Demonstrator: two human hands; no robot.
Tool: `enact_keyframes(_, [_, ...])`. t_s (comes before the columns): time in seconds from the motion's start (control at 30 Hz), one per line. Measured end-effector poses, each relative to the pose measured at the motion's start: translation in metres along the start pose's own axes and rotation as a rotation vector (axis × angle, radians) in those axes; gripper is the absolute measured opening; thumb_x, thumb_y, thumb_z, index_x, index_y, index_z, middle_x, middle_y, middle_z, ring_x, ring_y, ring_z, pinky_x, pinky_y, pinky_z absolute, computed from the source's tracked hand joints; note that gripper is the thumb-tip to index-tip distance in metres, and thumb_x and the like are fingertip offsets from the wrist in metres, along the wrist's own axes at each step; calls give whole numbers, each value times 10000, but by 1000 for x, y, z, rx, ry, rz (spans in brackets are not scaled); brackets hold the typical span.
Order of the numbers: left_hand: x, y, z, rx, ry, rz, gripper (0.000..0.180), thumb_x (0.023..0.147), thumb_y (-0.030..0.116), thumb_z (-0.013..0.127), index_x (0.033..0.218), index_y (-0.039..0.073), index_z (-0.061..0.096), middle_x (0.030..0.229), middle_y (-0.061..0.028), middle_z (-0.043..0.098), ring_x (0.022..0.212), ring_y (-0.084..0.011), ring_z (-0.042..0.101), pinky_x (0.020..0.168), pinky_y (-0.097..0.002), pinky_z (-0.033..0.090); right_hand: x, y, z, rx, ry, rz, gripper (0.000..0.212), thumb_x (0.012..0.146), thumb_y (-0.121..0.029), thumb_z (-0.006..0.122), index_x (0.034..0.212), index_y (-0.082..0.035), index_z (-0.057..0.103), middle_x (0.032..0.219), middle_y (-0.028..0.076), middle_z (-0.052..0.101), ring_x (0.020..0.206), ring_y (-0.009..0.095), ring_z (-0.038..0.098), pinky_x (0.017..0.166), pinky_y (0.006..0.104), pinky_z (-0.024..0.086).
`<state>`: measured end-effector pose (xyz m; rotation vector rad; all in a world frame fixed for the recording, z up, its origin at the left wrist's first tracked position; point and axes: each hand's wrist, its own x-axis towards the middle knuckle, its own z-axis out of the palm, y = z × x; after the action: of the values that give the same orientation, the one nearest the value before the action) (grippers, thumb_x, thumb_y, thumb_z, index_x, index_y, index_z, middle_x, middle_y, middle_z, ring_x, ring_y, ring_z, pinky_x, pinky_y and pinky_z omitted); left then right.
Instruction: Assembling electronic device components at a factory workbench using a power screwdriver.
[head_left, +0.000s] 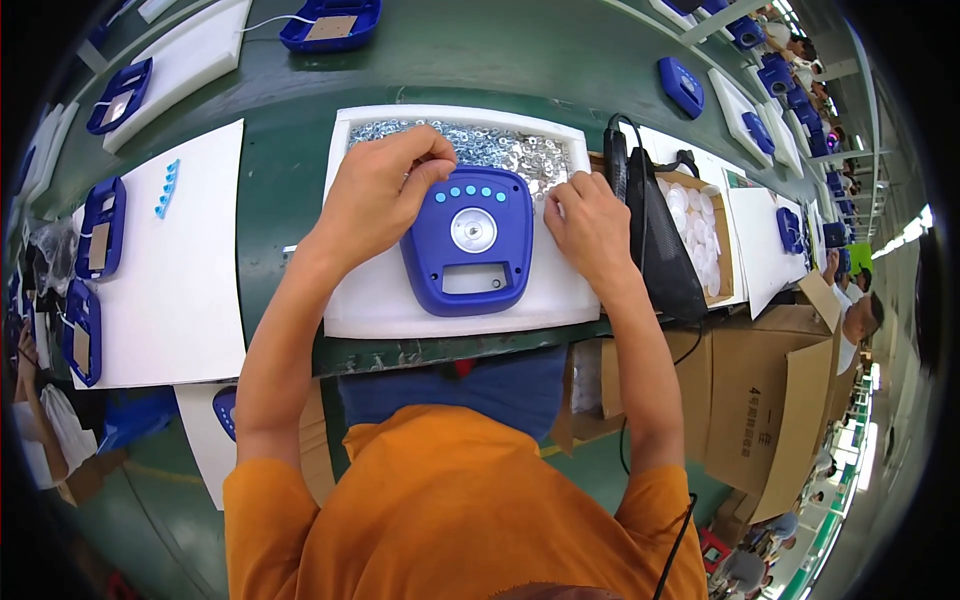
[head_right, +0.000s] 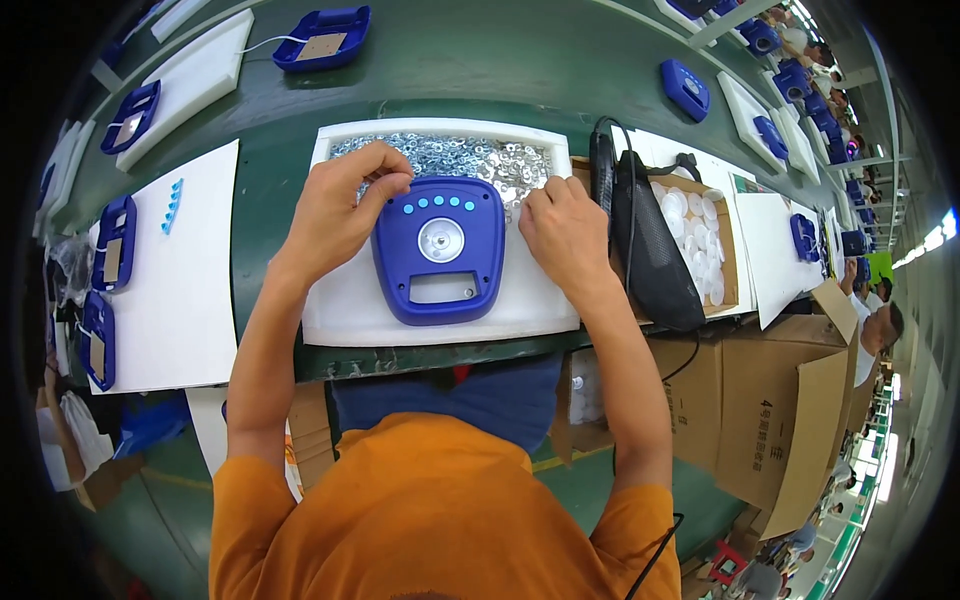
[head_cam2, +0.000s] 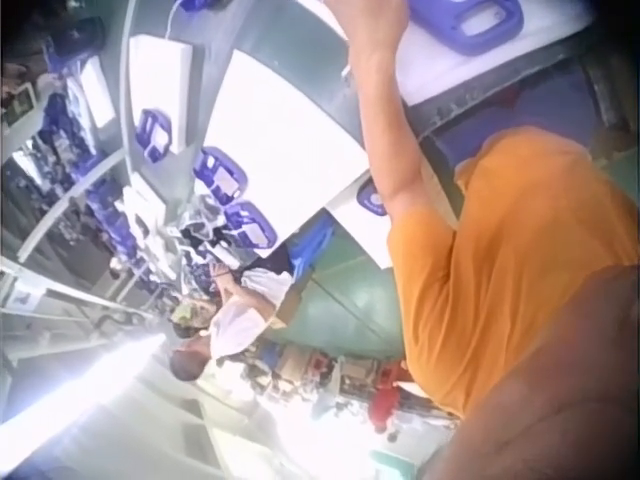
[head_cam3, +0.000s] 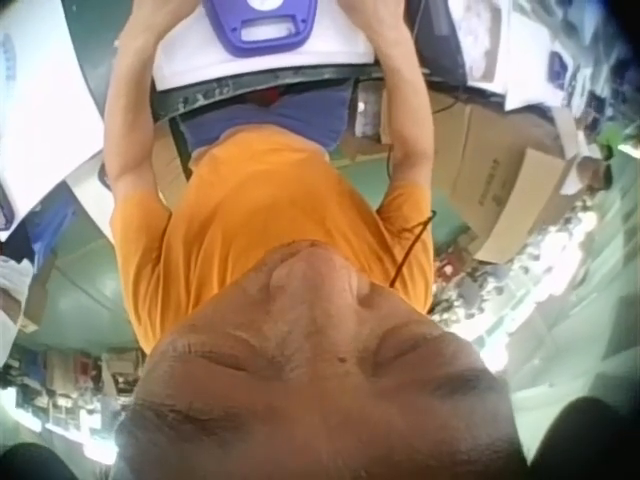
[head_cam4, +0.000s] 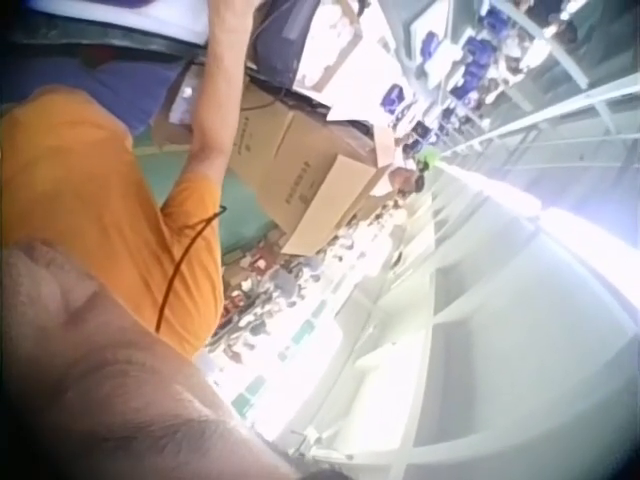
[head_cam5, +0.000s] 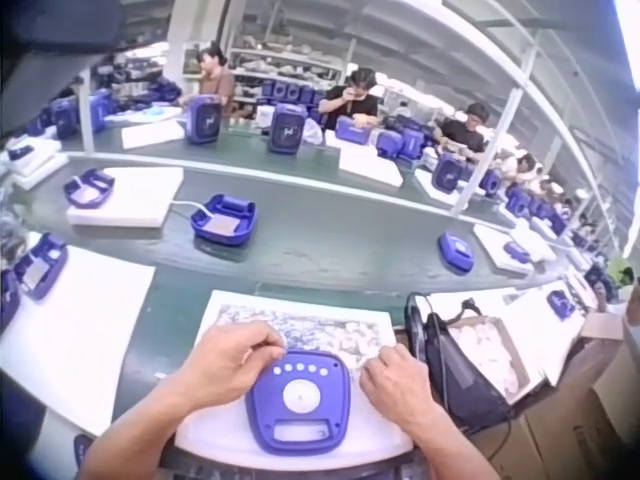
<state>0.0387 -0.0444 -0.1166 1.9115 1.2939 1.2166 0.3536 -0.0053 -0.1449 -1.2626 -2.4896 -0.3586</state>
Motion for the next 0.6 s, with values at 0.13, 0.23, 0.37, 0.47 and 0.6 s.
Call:
enact_keyframes(0.13, [0,-2,3,16,-39,42,46,1049,17,742,1087,-10,739,957,-136,789,875,-269,755,825,-384,584,1,-17,-21,312,154,52,117,879,-106,883,907,-104,770,915,67,693,869,291,691,716,431,580])
enact_keyframes(0.23, [-2,-2,5,27,-65,27,46,1038,12,750,1079,-7,746,967,-140,790,887,-285,757,829,-401,587,8,-47,-37,436,206,-88,112,888,-51,877,930,-61,775,906,80,709,872,295,707,736,433,570])
enact_keyframes(0.37, [-3,-5,9,81,-23,118,45,1027,8,760,1067,-8,750,988,-141,782,904,-302,750,834,-410,588,12,-71,-31,252,205,-287,148,833,-100,851,903,-104,721,868,31,599,822,239,652,648,373,543])
enact_keyframes(0.47, [-4,-4,10,86,-18,151,52,1011,9,774,1057,-6,755,1003,-140,770,924,-315,742,836,-414,587,10,-71,-22,203,190,-352,112,831,-133,772,912,-94,703,891,35,570,833,225,639,648,355,538])
enact_keyframes(0.6, [-5,-2,14,102,-65,210,58,998,18,780,1048,5,754,995,-139,748,939,-334,733,840,-426,588,10,-70,-27,175,133,-434,122,835,-149,730,930,-73,717,933,38,589,856,220,642,660,343,540])
